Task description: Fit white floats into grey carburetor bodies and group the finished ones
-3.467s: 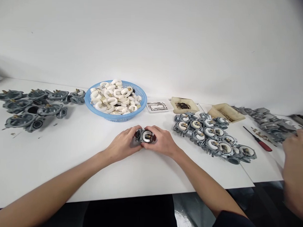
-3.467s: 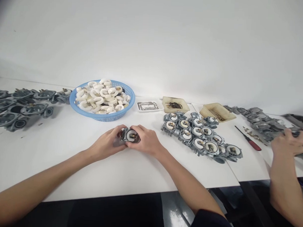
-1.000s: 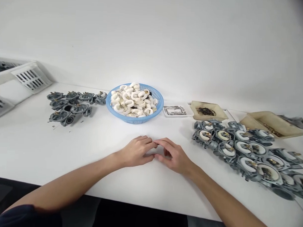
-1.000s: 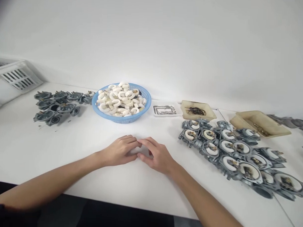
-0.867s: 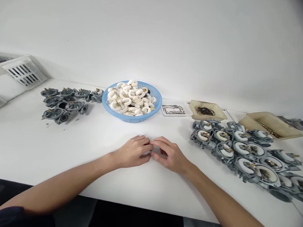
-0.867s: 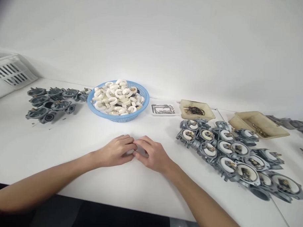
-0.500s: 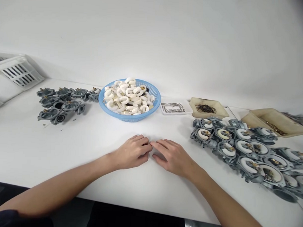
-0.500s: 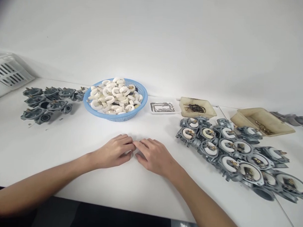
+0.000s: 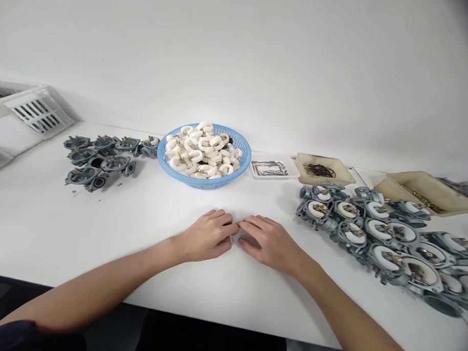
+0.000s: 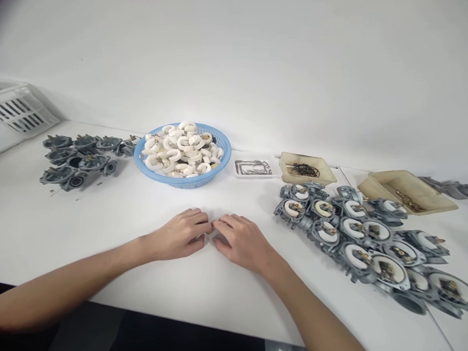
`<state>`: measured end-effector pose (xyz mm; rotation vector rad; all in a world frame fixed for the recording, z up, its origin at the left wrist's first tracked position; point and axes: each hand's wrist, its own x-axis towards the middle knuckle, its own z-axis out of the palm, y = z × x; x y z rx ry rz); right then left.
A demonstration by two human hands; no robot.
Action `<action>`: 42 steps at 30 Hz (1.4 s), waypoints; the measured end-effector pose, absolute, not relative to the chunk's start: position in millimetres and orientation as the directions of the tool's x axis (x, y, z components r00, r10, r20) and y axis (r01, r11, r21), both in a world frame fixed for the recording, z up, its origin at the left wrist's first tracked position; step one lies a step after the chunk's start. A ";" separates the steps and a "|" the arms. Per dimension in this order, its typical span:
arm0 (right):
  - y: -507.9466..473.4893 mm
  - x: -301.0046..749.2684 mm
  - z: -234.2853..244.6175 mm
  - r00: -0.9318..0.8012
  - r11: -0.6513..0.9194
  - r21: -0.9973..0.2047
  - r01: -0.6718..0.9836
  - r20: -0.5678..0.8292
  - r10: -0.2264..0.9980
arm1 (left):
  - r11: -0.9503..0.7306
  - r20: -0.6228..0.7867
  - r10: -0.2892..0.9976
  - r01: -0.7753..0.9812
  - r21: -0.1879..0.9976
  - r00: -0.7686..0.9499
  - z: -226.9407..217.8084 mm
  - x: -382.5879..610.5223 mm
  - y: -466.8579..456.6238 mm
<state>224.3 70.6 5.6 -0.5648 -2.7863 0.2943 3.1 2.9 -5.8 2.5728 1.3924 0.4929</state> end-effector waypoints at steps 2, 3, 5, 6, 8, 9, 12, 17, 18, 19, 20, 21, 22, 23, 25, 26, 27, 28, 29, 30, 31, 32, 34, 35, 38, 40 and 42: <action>70.7 224.4 5.6 -0.883 0.901 -0.254 0.350 0.231 0.408 | -0.549 0.202 0.836 0.778 0.306 0.510 -6.0 2.9 3.1; 70.7 224.5 5.5 -0.883 0.901 -0.255 0.352 0.229 0.410 | -0.550 0.202 0.835 0.778 0.304 0.511 -6.2 2.8 3.1; 70.8 224.7 5.1 -0.882 0.898 -0.261 0.353 0.226 0.412 | -0.552 0.202 0.834 0.779 0.298 0.513 -6.4 2.8 3.4; 70.8 224.8 4.9 -0.883 0.898 -0.265 0.352 0.225 0.413 | -0.552 0.203 0.834 0.780 0.296 0.514 -6.5 2.9 3.5; 71.0 224.8 4.4 -0.884 0.897 -0.272 0.349 0.223 0.411 | -0.551 0.204 0.835 0.781 0.294 0.512 -6.6 3.0 3.8; 71.1 224.7 4.2 -0.884 0.896 -0.274 0.349 0.221 0.411 | -0.550 0.204 0.835 0.782 0.294 0.511 -6.7 3.0 4.0; 71.8 224.4 3.6 -0.884 0.893 -0.275 0.357 0.209 0.417 | -0.546 0.200 0.838 0.784 0.295 0.508 -6.0 3.2 4.1; 72.3 224.7 3.3 -0.886 0.892 -0.277 0.357 0.202 0.417 | -0.539 0.178 0.843 0.789 0.295 0.508 -3.6 3.4 3.4; 72.2 224.7 3.5 -0.886 0.892 -0.276 0.357 0.203 0.417 | -0.539 0.177 0.842 0.788 0.296 0.510 -3.5 3.4 3.3; 72.0 224.7 3.8 -0.886 0.892 -0.275 0.358 0.203 0.418 | -0.540 0.178 0.841 0.788 0.295 0.510 -3.6 3.2 3.3; 71.7 224.7 4.1 -0.886 0.892 -0.274 0.359 0.201 0.418 | -0.541 0.182 0.841 0.787 0.295 0.510 -4.1 3.1 3.3; 71.5 224.7 4.4 -0.886 0.892 -0.274 0.361 0.198 0.419 | -0.543 0.187 0.840 0.787 0.294 0.510 -4.6 3.0 3.5; 71.3 224.6 4.6 -0.886 0.891 -0.274 0.362 0.196 0.420 | -0.545 0.192 0.839 0.786 0.293 0.510 -5.3 2.9 3.7; 71.1 224.6 4.7 -0.885 0.890 -0.275 0.363 0.195 0.422 | -0.546 0.196 0.838 0.785 0.294 0.510 -6.0 2.8 3.9; 71.1 224.7 4.6 -0.884 0.888 -0.278 0.365 0.195 0.425 | -0.547 0.202 0.837 0.784 0.295 0.508 -7.0 2.6 4.2; 71.2 224.7 4.4 -0.884 0.888 -0.279 0.366 0.195 0.425 | -0.548 0.204 0.837 0.783 0.296 0.509 -7.3 2.5 4.3; 71.3 224.8 4.1 -0.884 0.888 -0.280 0.366 0.193 0.425 | -0.549 0.205 0.836 0.781 0.296 0.510 -7.4 2.4 4.2; 71.5 224.9 3.9 -0.885 0.887 -0.281 0.366 0.190 0.425 | -0.550 0.207 0.835 0.781 0.296 0.510 -7.3 2.4 4.1; 71.6 225.0 3.7 -0.886 0.887 -0.282 0.366 0.188 0.425 | -0.551 0.209 0.834 0.780 0.296 0.510 -7.1 2.3 4.0; 71.7 225.1 3.6 -0.886 0.887 -0.281 0.366 0.188 0.425 | -0.552 0.211 0.834 0.779 0.296 0.510 -6.8 2.2 3.9; 71.7 225.2 3.6 -0.886 0.888 -0.280 0.366 0.187 0.424 | -0.553 0.211 0.833 0.778 0.297 0.511 -6.6 2.2 3.8; 71.8 225.3 3.6 -0.886 0.888 -0.280 0.365 0.188 0.424 | -0.553 0.212 0.833 0.778 0.297 0.511 -6.5 2.2 3.8; 71.7 225.3 3.8 -0.886 0.888 -0.278 0.365 0.189 0.423 | -0.554 0.212 0.833 0.778 0.296 0.511 -6.6 2.2 4.2; 71.7 225.3 3.9 -0.886 0.888 -0.280 0.365 0.188 0.424 | -0.554 0.212 0.832 0.778 0.296 0.512 -6.9 2.2 4.4; 71.7 225.0 4.7 -0.887 0.885 -0.285 0.368 0.179 0.426 | -0.554 0.212 0.832 0.778 0.295 0.512 -8.1 2.5 4.9; 71.8 224.7 5.3 -0.886 0.884 -0.285 0.371 0.175 0.428 | -0.556 0.214 0.831 0.777 0.295 0.513 -8.6 2.6 4.7; 71.8 224.6 5.6 -0.886 0.884 -0.281 0.374 0.174 0.430 | -0.557 0.216 0.830 0.777 0.295 0.514 -8.6 2.8 4.1</action>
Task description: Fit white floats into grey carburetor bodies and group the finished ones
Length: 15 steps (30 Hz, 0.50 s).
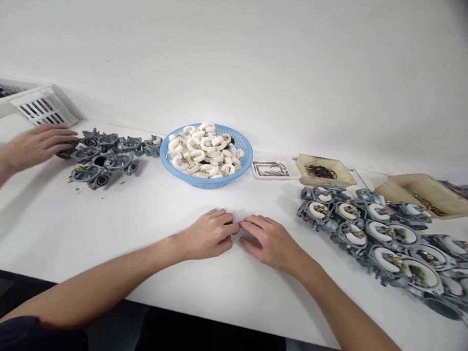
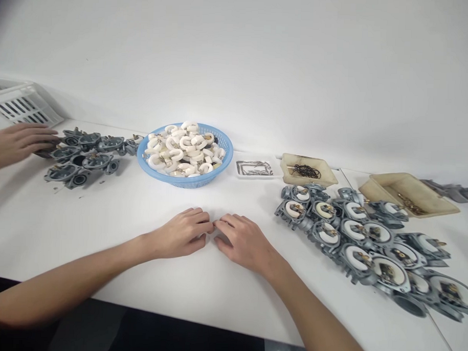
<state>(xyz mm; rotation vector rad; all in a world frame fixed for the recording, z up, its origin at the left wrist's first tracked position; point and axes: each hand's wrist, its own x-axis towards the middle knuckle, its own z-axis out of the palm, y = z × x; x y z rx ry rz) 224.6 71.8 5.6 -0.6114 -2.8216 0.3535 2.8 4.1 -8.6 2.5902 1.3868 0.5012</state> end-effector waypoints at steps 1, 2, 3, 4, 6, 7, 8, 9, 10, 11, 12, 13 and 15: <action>71.8 224.5 5.6 -0.886 0.884 -0.279 0.375 0.174 0.430 | -0.557 0.216 0.830 0.776 0.295 0.514 -8.6 2.8 3.8; 71.7 224.5 5.4 -0.885 0.885 -0.277 0.375 0.176 0.431 | -0.556 0.214 0.831 0.776 0.297 0.514 -8.5 2.9 3.5; 71.6 224.6 5.3 -0.885 0.886 -0.275 0.375 0.177 0.430 | -0.556 0.211 0.831 0.775 0.300 0.514 -8.4 2.9 3.3; 71.5 224.6 5.1 -0.886 0.887 -0.273 0.372 0.180 0.428 | -0.554 0.206 0.833 0.775 0.304 0.514 -8.2 2.9 3.3; 71.2 225.0 5.2 -0.886 0.888 -0.273 0.371 0.182 0.426 | -0.545 0.185 0.838 0.776 0.317 0.513 -6.5 2.6 3.7; 71.0 225.3 5.5 -0.888 0.888 -0.274 0.370 0.178 0.425 | -0.536 0.168 0.844 0.778 0.328 0.510 -4.3 2.1 4.0; 70.8 225.6 5.9 -0.890 0.888 -0.276 0.369 0.171 0.423 | -0.527 0.147 0.848 0.776 0.347 0.509 -0.5 1.1 4.0; 70.5 226.0 6.4 -0.892 0.888 -0.276 0.368 0.163 0.421 | -0.518 0.121 0.849 0.767 0.378 0.514 5.2 -0.6 3.6; 70.3 226.4 6.9 -0.894 0.888 -0.274 0.368 0.158 0.419 | -0.509 0.089 0.847 0.751 0.421 0.525 13.2 -3.1 2.6; 70.1 226.8 7.4 -0.896 0.890 -0.272 0.365 0.157 0.415 | -0.498 0.056 0.840 0.725 0.475 0.540 23.7 -6.8 0.7; 69.9 227.3 7.9 -0.898 0.893 -0.269 0.361 0.159 0.411 | -0.482 0.024 0.829 0.692 0.537 0.559 36.6 -11.8 -2.1; 69.8 227.6 8.4 -0.898 0.895 -0.265 0.360 0.162 0.409 | -0.458 0.000 0.819 0.654 0.602 0.574 51.4 -18.5 -5.8; 69.7 228.1 9.1 -0.897 0.896 -0.259 0.362 0.165 0.410 | -0.403 -0.005 0.818 0.580 0.707 0.575 84.5 -38.8 -15.4</action>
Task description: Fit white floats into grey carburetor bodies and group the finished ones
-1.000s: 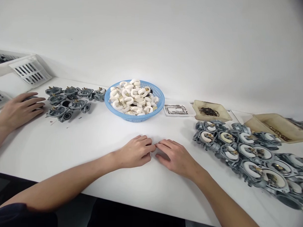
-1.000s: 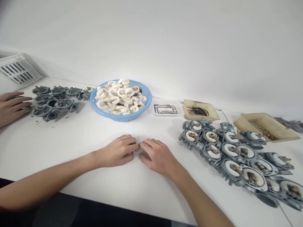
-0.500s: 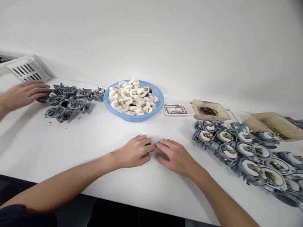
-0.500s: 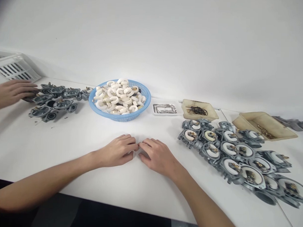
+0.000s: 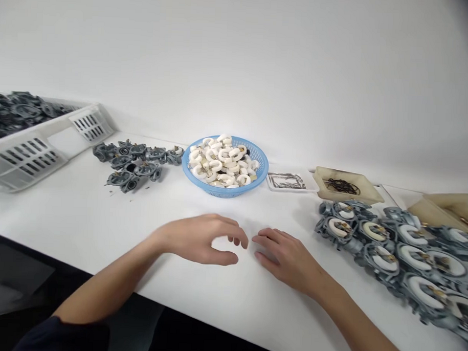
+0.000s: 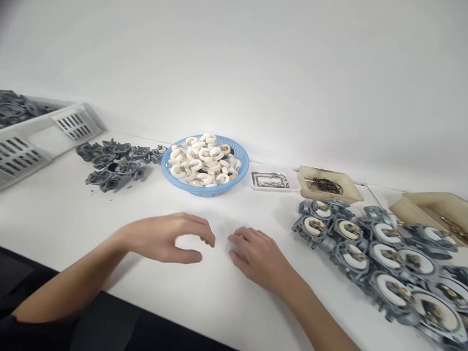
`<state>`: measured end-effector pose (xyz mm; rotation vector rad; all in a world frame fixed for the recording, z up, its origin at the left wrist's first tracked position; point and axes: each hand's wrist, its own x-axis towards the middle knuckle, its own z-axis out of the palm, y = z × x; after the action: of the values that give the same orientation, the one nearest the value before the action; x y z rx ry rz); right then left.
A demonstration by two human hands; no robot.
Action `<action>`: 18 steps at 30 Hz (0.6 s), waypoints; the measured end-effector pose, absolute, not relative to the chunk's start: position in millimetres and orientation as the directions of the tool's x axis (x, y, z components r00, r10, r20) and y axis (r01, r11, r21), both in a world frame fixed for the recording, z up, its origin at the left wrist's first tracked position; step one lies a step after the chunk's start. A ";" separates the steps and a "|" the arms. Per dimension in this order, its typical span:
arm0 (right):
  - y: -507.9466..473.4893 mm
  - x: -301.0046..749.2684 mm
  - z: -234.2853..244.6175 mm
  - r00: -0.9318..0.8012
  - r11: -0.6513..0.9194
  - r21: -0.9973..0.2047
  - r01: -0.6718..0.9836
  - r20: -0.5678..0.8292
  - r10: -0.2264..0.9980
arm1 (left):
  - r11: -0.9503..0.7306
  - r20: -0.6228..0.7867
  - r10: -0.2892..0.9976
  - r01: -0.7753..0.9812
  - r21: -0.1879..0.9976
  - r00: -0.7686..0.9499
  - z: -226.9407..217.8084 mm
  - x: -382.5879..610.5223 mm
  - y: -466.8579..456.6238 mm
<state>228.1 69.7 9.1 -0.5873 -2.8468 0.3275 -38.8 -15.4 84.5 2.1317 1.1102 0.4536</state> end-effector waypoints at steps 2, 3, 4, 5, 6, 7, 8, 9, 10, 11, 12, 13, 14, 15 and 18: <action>69.6 228.2 9.7 -0.896 0.894 -0.253 0.369 0.160 0.415 | -0.398 0.099 0.858 0.531 0.748 0.504 116.6 -72.2 -25.0; 69.5 228.2 9.9 -0.896 0.895 -0.248 0.372 0.157 0.416 | -0.393 0.159 0.894 0.564 0.726 0.419 129.9 -94.9 -28.5; 69.3 228.1 10.0 -0.896 0.897 -0.241 0.371 0.160 0.413 | -0.381 0.234 0.922 0.607 0.697 0.309 140.3 -121.9 -30.5; 69.0 228.1 9.9 -0.898 0.900 -0.233 0.367 0.164 0.409 | -0.326 0.325 0.937 0.657 0.680 0.128 147.0 -152.8 -30.7; 68.8 227.9 9.7 -0.899 0.904 -0.225 0.363 0.169 0.403 | -0.247 0.400 0.915 0.707 0.663 -0.055 149.9 -186.5 -29.1; 68.6 227.7 9.5 -0.900 0.907 -0.219 0.360 0.174 0.399 | -0.148 0.483 0.835 0.738 0.659 -0.263 148.7 -221.8 -26.2; 68.4 227.5 9.3 -0.900 0.909 -0.217 0.357 0.179 0.396 | -0.037 0.551 0.703 0.751 0.659 -0.449 143.8 -256.9 -22.5; 68.2 227.1 9.3 -0.900 0.909 -0.217 0.356 0.183 0.396 | 0.105 0.599 0.525 0.744 0.660 -0.605 135.9 -290.1 -18.8; 68.1 226.7 9.5 -0.900 0.909 -0.220 0.355 0.184 0.396 | 0.223 0.564 0.491 0.721 0.656 -0.664 125.9 -319.9 -16.0; 68.0 226.3 9.9 -0.899 0.907 -0.223 0.357 0.183 0.398 | 0.313 0.539 0.498 0.721 0.619 -0.679 114.8 -344.9 -14.6; 67.8 226.0 10.6 -0.898 0.906 -0.225 0.358 0.181 0.400 | 0.375 0.520 0.555 0.753 0.540 -0.649 103.5 -364.7 -14.7; 67.7 225.7 11.4 -0.898 0.904 -0.228 0.360 0.178 0.403 | 0.382 0.527 0.632 0.820 0.426 -0.568 92.9 -379.2 -16.0; 67.5 225.6 12.4 -0.897 0.903 -0.231 0.364 0.175 0.406 | 0.329 0.534 0.707 0.884 0.332 -0.464 83.7 -388.8 -17.9; 67.2 225.7 13.4 -0.896 0.900 -0.234 0.367 0.171 0.410 | 0.293 0.532 0.736 0.905 0.307 -0.419 76.1 -394.5 -19.7; 66.3 226.6 15.6 -0.894 0.893 -0.242 0.379 0.155 0.421 | 0.163 0.558 0.767 0.937 0.308 -0.317 63.6 -398.5 -21.0</action>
<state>226.6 66.3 15.6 -0.6096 -2.8571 0.3047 -398.5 -21.0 63.6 1.9599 2.5874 1.0684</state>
